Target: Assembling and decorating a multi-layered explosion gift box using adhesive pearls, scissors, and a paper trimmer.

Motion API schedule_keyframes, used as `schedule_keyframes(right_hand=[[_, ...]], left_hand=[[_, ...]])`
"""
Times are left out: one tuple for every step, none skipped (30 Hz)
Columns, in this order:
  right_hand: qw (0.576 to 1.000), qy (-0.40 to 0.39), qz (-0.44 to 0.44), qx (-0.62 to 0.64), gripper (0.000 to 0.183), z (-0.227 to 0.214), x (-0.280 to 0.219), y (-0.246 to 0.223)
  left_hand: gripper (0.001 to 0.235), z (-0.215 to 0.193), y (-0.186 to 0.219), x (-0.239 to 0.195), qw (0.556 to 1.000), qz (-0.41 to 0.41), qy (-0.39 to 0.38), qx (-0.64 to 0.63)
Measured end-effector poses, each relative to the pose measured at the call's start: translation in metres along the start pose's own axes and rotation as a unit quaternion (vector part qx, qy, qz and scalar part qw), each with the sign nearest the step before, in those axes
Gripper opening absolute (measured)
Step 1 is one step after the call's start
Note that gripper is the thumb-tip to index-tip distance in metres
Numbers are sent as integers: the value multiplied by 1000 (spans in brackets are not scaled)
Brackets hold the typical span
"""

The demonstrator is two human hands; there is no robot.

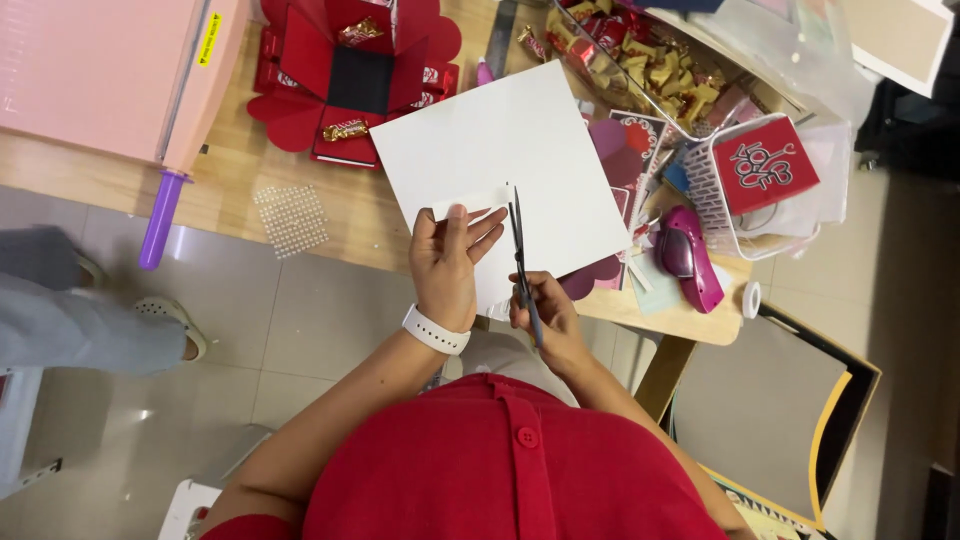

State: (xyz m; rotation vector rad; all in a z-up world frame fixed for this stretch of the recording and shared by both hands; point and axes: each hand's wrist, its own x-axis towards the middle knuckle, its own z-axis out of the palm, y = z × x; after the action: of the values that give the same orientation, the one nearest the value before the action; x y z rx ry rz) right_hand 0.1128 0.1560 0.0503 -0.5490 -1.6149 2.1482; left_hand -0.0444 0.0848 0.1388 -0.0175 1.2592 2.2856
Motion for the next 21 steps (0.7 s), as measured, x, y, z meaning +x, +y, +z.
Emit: schedule_keyframes(right_hand=[[1000,8,-14,-4,60,1,0,-1],[1000,14,-25,-7,59,3,-1,-2],[1000,16,-26,-6,59,4,-2,-1],[999,20,-28,-13,58,4,-3,-1],[999,24,-29,-20,57,4,-4,0],[999,23,-30,-20,57,3,-5,0],[999,25,-29,-20,57,2,-6,1],[999,28,-27,-21,57,1,-7,2],[999,26,-27,-21,57,2,-8,1],[999,28,-26,-20,55,2,-8,0],[999,30,-25,-19,53,3,-8,-1],[999,28,-25,-18,53,2,-9,0],[999,30,-25,-19,52,1,-9,1],[999,33,-25,-20,51,0,-10,3],[999,32,-26,-19,51,-1,-10,5],[999,34,-25,-13,52,-2,-11,7],[999,35,-23,-7,53,-2,-12,9],[999,36,-23,-6,53,-2,-12,10],[999,38,-22,-7,52,-3,-13,11],[999,39,-21,-8,52,-3,-13,12],[999,39,-21,-8,52,-2,-14,12]], left_hand=[[21,1,-1,-1,1000,5,-4,-1],[20,2,-1,-2,1000,11,-5,-1],[20,1,-2,-3,1000,11,-7,-1],[20,1,-4,-3,1000,11,-8,-1],[19,1,-6,-3,1000,12,-10,-1],[19,1,-6,-4,1000,14,-10,-1],[19,1,-6,-5,1000,15,-12,3],[20,1,-6,-6,1000,17,-14,7],[20,0,-7,-7,1000,18,-13,6],[19,0,-7,-7,1000,18,-14,8],[19,0,-7,-8,1000,18,-15,10],[19,-1,-7,-8,1000,19,-14,10],[19,-2,-8,-9,1000,20,-19,10],[19,-3,-8,-9,999,20,-24,11],[19,-4,-8,-9,999,21,-24,11],[19,-4,-8,-10,1000,17,-23,8],[19,-5,-9,-10,1000,13,-22,6],[19,-5,-9,-10,1000,13,-22,6],[19,-6,-10,-11,1000,11,-21,3],[19,-7,-11,-11,1000,11,-19,0],[19,-7,-11,-11,1000,10,-18,0]])
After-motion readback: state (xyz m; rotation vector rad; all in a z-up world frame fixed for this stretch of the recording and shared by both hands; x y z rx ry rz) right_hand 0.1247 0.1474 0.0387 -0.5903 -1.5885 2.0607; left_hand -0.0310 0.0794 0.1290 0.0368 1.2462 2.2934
